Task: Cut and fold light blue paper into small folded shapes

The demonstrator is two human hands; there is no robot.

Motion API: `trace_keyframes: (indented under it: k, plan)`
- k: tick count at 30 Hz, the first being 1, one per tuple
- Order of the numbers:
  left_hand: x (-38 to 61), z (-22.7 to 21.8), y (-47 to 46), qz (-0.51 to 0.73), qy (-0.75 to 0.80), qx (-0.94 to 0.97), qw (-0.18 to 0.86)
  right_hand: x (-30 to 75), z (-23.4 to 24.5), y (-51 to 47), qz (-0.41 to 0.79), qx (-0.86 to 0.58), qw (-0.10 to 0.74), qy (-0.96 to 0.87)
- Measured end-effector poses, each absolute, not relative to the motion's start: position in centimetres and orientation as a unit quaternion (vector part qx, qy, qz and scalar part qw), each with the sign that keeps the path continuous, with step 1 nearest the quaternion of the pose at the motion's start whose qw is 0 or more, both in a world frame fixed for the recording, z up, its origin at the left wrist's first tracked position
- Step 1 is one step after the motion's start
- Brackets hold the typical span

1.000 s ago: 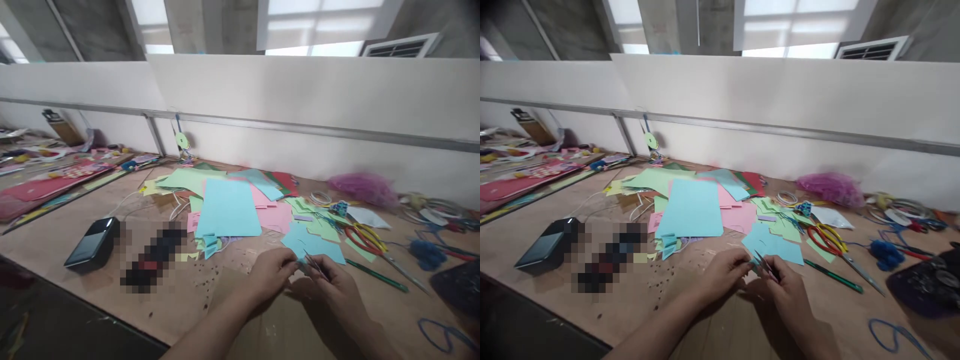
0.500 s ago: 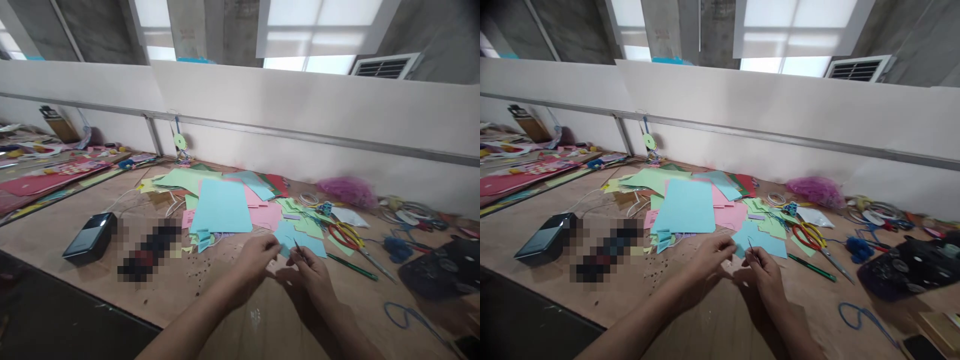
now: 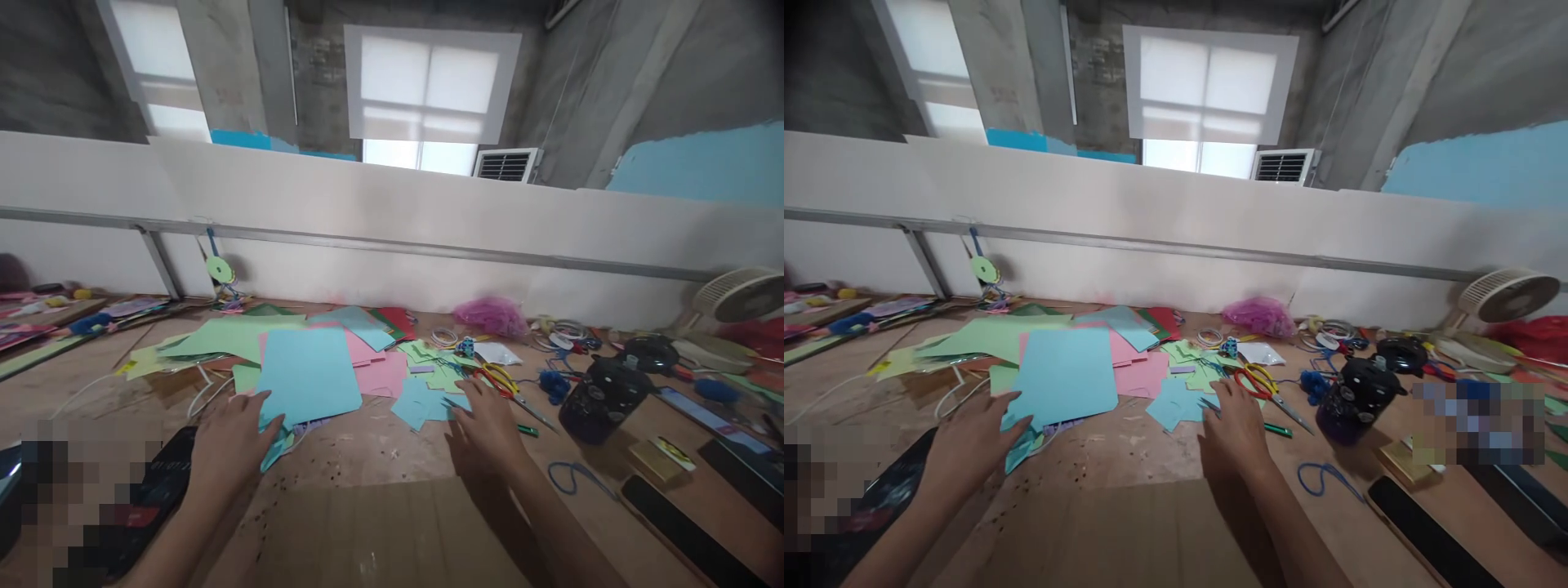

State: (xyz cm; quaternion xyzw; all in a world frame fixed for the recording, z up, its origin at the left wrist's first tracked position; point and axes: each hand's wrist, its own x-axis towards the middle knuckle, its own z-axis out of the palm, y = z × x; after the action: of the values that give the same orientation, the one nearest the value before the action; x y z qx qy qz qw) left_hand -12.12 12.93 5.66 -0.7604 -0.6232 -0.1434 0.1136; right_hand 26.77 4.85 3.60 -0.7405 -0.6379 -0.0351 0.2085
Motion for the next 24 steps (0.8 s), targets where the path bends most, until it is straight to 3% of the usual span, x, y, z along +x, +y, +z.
trace_keyframes:
  k: [3,7,12,15,19,24]
  plan:
    - [-10.1,6.1,11.9,-0.183,-0.595,-0.773,0.122,25.4,5.5,6.5,-0.011,-0.708,0.201,-0.677]
    - [-4.0,5.4,8.5,-0.198,-0.490,-0.849,-0.006,22.8,6.9,11.3,0.010,-0.654,0.195,-0.731]
    - [1.9,1.1,3.6,-0.171,-0.277,-0.938,-0.119,19.3,5.2,19.1,0.022,-0.669,0.201,-0.715]
    - [2.3,-1.9,2.9,-0.124,-0.214,-0.964,-0.098,17.6,3.4,22.8,0.017,-0.687,0.199,-0.698]
    - [0.6,-4.6,3.7,-0.149,-0.212,-0.966,-0.001,16.6,1.5,25.2,-0.002,-0.713,0.204,-0.670]
    - [-1.9,-4.7,4.8,-0.144,-0.202,-0.969,0.015,16.5,0.0,24.9,-0.021,-0.721,0.218,-0.657]
